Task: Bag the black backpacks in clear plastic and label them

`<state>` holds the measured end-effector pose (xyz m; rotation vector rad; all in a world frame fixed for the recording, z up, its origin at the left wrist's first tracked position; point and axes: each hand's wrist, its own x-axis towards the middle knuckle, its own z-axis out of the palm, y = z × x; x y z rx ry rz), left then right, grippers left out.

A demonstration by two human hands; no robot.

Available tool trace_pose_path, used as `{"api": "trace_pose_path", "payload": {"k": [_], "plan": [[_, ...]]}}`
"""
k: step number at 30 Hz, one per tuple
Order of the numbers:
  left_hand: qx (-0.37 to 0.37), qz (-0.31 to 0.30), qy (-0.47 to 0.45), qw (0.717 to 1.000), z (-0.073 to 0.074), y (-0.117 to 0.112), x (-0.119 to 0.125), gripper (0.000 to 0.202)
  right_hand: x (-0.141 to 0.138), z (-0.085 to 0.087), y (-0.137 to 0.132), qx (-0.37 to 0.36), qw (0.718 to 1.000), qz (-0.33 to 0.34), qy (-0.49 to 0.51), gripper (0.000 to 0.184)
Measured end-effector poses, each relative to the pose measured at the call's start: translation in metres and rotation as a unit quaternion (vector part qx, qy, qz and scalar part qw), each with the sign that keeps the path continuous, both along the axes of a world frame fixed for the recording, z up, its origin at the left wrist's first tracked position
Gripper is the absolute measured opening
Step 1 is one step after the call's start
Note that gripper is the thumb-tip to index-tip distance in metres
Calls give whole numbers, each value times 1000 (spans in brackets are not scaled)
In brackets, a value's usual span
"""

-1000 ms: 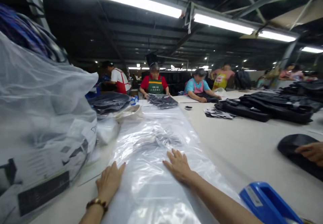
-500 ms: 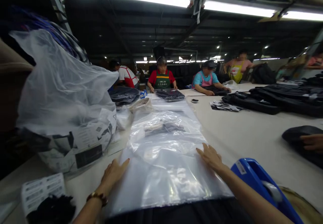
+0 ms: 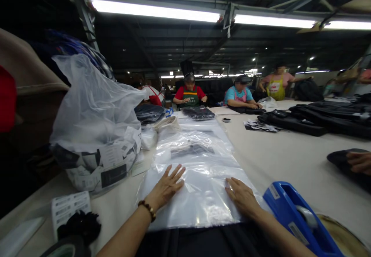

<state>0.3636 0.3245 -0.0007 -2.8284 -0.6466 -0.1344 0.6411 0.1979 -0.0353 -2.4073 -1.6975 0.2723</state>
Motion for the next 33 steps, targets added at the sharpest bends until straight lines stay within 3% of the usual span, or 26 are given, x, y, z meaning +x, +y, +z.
{"api": "trace_pose_path", "payload": {"k": [3, 8, 14, 20, 24, 26, 29, 33], "plan": [[-2, -37, 26, 999, 2, 12, 11, 25, 1, -10, -2, 4, 1000, 20, -4, 47], [10, 16, 47, 999, 3, 11, -16, 30, 4, -18, -5, 14, 999, 34, -4, 47], [4, 128, 47, 991, 0, -14, -52, 33, 3, -11, -9, 14, 999, 34, 2, 48], [-10, 215, 11, 976, -3, -38, -58, 30, -7, 13, -35, 3, 996, 84, 11, 56], [-79, 189, -4, 979, -10, -71, -55, 58, -19, 27, -66, -12, 991, 123, 47, 65], [-117, 199, -24, 973, -14, -88, -58, 58, -21, 28, -84, -19, 992, 105, 66, 65], [-133, 334, -87, 929, -20, -105, -76, 58, -17, 20, -112, -9, 995, 33, 95, 66], [-277, 498, -144, 809, -36, -112, -115, 67, -1, 3, -144, 18, 984, -64, 167, 66]]}}
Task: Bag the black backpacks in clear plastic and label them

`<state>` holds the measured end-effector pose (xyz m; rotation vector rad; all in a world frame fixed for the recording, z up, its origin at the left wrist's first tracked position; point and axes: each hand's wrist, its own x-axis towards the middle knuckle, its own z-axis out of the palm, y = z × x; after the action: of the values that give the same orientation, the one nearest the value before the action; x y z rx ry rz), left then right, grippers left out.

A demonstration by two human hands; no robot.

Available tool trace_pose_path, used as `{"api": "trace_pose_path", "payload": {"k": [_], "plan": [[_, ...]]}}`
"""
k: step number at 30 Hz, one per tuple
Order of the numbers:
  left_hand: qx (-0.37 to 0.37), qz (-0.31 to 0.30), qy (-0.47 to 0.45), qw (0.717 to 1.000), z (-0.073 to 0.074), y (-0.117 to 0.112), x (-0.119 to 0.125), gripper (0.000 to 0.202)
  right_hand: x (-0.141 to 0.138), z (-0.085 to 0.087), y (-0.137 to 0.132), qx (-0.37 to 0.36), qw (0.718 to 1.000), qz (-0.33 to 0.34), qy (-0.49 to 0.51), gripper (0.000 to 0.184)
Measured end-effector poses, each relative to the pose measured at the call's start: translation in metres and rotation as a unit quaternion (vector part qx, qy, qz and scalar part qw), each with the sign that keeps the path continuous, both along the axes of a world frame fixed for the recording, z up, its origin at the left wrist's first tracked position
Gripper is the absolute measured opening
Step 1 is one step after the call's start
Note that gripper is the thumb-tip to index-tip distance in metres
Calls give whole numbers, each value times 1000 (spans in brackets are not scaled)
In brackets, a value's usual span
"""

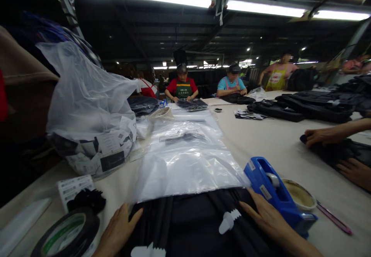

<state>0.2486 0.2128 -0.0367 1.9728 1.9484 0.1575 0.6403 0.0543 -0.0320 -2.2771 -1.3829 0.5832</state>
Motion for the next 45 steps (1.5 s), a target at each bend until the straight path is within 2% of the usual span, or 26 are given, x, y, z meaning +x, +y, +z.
{"api": "trace_pose_path", "payload": {"k": [2, 4, 6, 9, 10, 11, 13, 16, 20, 22, 26, 30, 32, 40, 45], "plan": [[-44, 62, -90, 993, -6, -3, -12, 65, 8, -2, -5, -9, 997, -38, 67, 61], [-83, 104, -212, 968, -7, -8, -14, 55, 13, 1, -1, -33, 985, -63, 157, 56], [-171, 118, -364, 908, -1, -15, -9, 45, 17, 9, 5, -55, 968, -62, 239, 50], [-312, 133, -529, 777, 15, -26, 0, 40, 18, 18, 10, -65, 908, -42, 411, 43], [-340, 144, -553, 747, 21, -30, 2, 38, 17, 20, 9, -57, 879, -39, 471, 40], [-351, 157, -567, 728, 27, -33, 3, 37, 16, 22, 7, -45, 851, -40, 521, 37], [-349, 180, -585, 710, 40, -37, 3, 34, 14, 27, 1, -12, 820, -47, 571, 34], [-372, 216, -598, 676, 60, -41, -1, 26, 9, 42, -10, 12, 813, -57, 579, 29], [-437, 243, -611, 614, 86, -50, -9, 20, 2, 70, -25, 13, 838, -82, 539, 24], [-420, 239, -616, 622, 95, -60, -15, 18, -1, 82, -35, 9, 840, -78, 537, 26], [-365, 207, -606, 676, 107, -91, -23, 18, -9, 101, -60, 6, 845, -67, 531, 27], [-304, 152, -606, 719, 119, -125, -31, 27, -19, 113, -89, 7, 854, -71, 515, 18], [-298, 145, -592, 735, 123, -138, -36, 31, -24, 117, -102, 10, 853, -68, 518, 19], [-199, 139, -557, 794, 125, -169, -61, 35, -38, 125, -154, 36, 859, -43, 508, 32], [-138, 131, -529, 827, 143, -194, -69, 32, -56, 147, -188, 61, 840, -24, 538, 36]]}}
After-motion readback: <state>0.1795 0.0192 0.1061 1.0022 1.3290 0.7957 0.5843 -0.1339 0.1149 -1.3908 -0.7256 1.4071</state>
